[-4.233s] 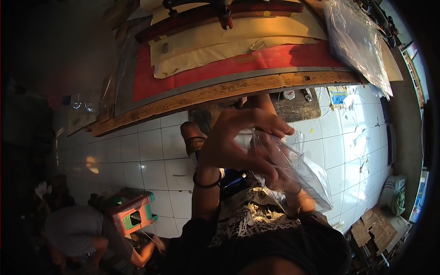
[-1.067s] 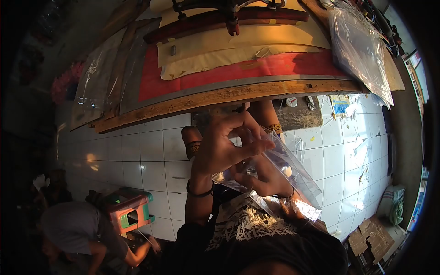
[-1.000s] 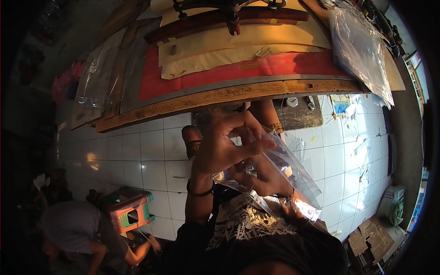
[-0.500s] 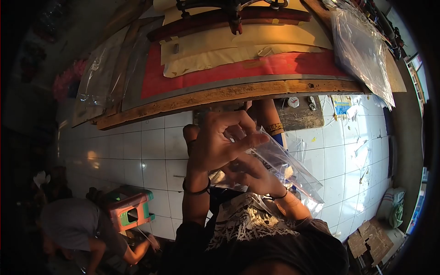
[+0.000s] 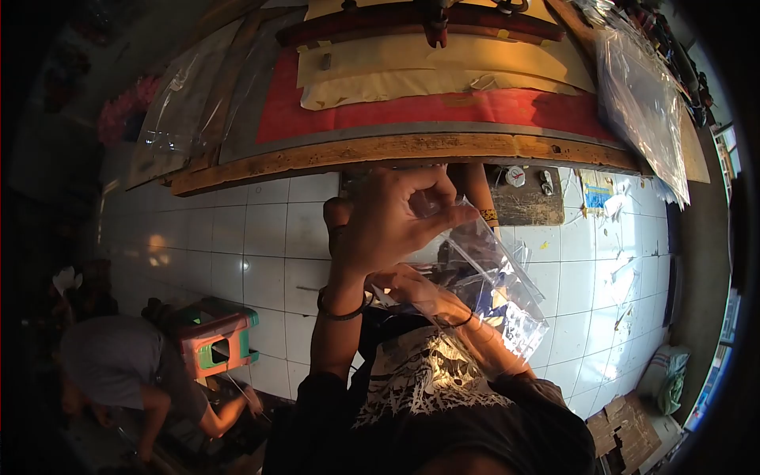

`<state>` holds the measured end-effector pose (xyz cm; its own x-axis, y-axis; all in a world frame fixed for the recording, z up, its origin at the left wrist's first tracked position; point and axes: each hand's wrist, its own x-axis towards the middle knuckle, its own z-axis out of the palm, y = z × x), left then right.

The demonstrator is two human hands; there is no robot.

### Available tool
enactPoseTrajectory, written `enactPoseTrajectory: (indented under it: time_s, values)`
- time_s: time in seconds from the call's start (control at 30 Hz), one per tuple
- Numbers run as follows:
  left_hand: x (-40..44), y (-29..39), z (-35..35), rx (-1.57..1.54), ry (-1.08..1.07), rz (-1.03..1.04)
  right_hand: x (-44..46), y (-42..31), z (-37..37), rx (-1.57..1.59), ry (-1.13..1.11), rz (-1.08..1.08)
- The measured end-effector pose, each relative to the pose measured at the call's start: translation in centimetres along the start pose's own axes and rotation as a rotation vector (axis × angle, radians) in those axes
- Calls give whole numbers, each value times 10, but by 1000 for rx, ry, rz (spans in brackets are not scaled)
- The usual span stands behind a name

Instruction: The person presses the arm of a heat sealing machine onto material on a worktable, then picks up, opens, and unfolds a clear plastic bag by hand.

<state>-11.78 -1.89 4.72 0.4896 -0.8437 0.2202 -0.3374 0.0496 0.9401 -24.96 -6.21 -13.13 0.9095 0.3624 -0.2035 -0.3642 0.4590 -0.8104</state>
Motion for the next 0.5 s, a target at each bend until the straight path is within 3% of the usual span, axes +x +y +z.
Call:
enactPoseTrajectory:
  time_s: [0.13,0.2,0.37,0.4,0.43,0.5]
  values:
    - [6,-15,5,134,40,121,4,-11,9,-255,106,-108]
    - [8,-13,0,-3,-3,44,1,-30,20,-295,188,-168]
    - [-13,-57,-49,11,-308,-26,-35,-67,10,121,105,-155]
    - [-26,-63,-56,-50,-360,-242,-44,-93,24,171,232,-143]
    - [-38,-71,-59,-152,-331,-274,-49,-88,19,-159,358,-231]
    - [-63,-89,-58,-359,-271,-347,-66,-69,-5,65,343,-279]
